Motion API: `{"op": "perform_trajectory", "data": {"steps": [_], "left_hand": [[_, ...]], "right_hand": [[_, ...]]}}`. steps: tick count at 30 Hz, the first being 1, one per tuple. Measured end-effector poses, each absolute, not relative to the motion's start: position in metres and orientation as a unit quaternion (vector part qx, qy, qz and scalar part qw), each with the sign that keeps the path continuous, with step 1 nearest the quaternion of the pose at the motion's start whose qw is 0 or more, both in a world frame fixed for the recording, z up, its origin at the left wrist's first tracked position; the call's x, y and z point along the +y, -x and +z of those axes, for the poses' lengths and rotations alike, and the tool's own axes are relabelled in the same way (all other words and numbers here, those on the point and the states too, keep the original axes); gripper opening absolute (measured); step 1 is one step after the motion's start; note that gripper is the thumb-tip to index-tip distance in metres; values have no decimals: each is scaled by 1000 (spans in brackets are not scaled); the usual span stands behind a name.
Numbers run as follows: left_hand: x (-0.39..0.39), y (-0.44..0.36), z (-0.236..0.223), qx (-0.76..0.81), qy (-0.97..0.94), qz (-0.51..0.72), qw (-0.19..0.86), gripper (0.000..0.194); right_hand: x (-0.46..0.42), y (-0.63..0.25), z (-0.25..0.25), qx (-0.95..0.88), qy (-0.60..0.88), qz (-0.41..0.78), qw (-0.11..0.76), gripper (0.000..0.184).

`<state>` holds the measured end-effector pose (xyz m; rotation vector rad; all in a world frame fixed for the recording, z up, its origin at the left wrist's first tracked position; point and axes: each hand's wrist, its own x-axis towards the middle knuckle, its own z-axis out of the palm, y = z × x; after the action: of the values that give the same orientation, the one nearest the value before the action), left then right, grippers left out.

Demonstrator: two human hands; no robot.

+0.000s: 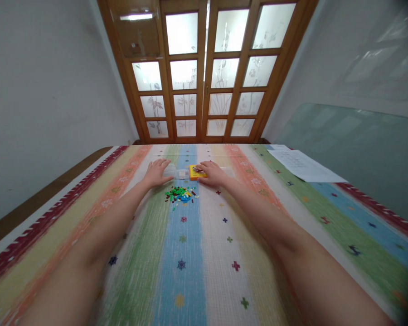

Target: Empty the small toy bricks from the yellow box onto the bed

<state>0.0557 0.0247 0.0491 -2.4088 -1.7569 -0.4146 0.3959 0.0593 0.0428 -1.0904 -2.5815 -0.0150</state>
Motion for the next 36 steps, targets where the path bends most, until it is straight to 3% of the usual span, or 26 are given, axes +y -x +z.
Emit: {"op": "perform_trajectory", "data": {"steps": [3, 6, 13, 24, 29, 33, 36], "left_hand": [[25, -69, 46, -610, 783, -101, 64, 93], [29, -78, 41, -625, 772, -98, 61, 100], [36, -75, 39, -584, 799, -132, 61, 82], [48, -67, 40, -562, 815, -133, 57, 81], [49, -65, 40, -554, 820, -128, 63, 82], [48, -64, 38, -556, 818, -130, 70, 84], [49, -64, 37, -552, 820, -131, 71, 83]], "right_hand": [[58, -405, 39, -891, 422, 0, 169, 66], [56, -404, 34, -883, 435, -1, 177, 58], [60, -402, 28, -886, 427, -6, 180, 55], [54, -402, 32, -888, 414, -20, 202, 54], [42, -436, 35, -870, 424, -30, 250, 48], [37, -479, 22, -869, 438, -43, 228, 41], [38, -499, 13, -858, 466, -51, 210, 48]]}}
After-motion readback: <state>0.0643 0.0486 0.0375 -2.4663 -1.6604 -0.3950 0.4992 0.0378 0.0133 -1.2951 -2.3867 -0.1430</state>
